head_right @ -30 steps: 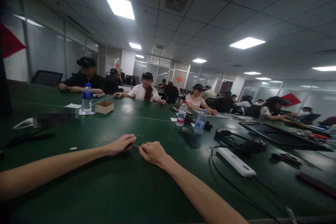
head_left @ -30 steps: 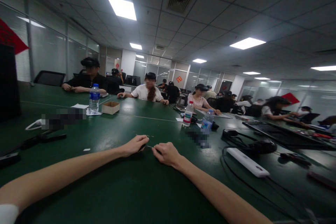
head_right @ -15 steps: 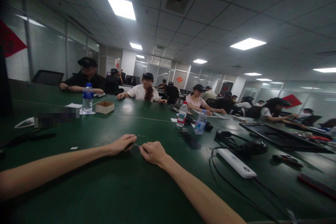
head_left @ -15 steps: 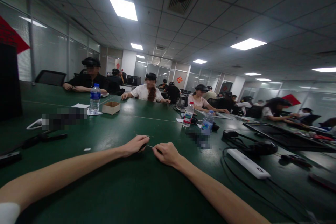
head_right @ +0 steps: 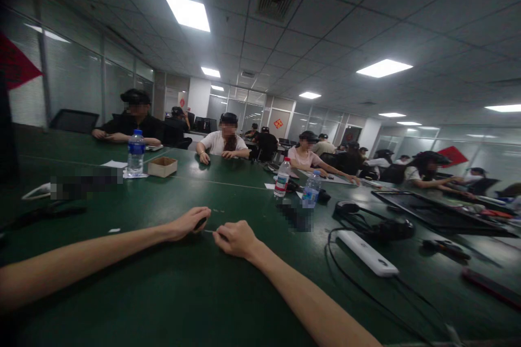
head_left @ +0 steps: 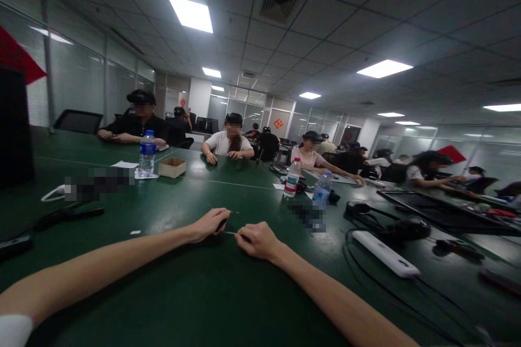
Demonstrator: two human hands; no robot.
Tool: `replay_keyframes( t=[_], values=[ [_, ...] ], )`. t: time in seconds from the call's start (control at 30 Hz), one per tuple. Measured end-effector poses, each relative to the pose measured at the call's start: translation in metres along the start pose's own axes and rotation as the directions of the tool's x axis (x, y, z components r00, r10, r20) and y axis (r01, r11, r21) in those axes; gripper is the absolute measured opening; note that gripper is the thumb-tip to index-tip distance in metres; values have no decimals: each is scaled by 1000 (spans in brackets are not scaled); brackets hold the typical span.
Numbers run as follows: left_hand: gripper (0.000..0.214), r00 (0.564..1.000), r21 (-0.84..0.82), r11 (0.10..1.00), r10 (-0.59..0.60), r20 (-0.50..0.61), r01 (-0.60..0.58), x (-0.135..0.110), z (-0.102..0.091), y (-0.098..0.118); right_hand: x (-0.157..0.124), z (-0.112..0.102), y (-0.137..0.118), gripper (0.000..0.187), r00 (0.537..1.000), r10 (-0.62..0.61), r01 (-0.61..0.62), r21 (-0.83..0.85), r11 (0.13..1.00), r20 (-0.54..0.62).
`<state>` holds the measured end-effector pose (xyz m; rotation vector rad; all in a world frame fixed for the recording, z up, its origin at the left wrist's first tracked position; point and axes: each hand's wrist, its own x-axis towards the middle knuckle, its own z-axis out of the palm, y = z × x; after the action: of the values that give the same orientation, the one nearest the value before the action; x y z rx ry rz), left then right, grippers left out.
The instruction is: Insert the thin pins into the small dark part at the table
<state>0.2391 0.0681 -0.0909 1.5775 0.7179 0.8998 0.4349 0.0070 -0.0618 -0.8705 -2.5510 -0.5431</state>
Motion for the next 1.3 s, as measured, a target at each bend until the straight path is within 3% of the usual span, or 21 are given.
replay_keyframes(
  t=[0.1, 0.17, 0.3, 0.4, 0.5, 0.97, 1.3],
  values=[
    [37, 999, -63, 998, -19, -34, 17, 3, -1, -1, 4, 0, -13, 34, 994, -113, 113, -3, 994, 13],
    [37, 999, -55, 998, -21, -37, 19, 2, -1, -1, 7, 2, -19, 34, 993, -113, 113, 1, 994, 27],
    [36, 999, -54, 998, -15, -36, 13, 0, 0, 1, 10, 5, -15, 37, 996, 86, -85, -9, 996, 40],
    [36, 999, -99, 995, -37, -36, 33, 0, -1, 2, 9, 6, -6, 40, 962, 265, -262, -39, 964, 70],
    [37, 998, -129, 991, -51, -34, 46, 0, -1, 3, 8, 4, 0, 42, 930, 348, -346, -42, 937, 113],
    [43, 997, -228, 972, -69, -22, 62, 3, -4, 1, 8, 4, -2, 42, 952, 283, -286, 8, 958, 121],
    [44, 999, -246, 968, -49, -7, 45, 2, -4, 1, 8, 4, -2, 44, 927, 353, -356, -6, 935, 126]
  ],
)
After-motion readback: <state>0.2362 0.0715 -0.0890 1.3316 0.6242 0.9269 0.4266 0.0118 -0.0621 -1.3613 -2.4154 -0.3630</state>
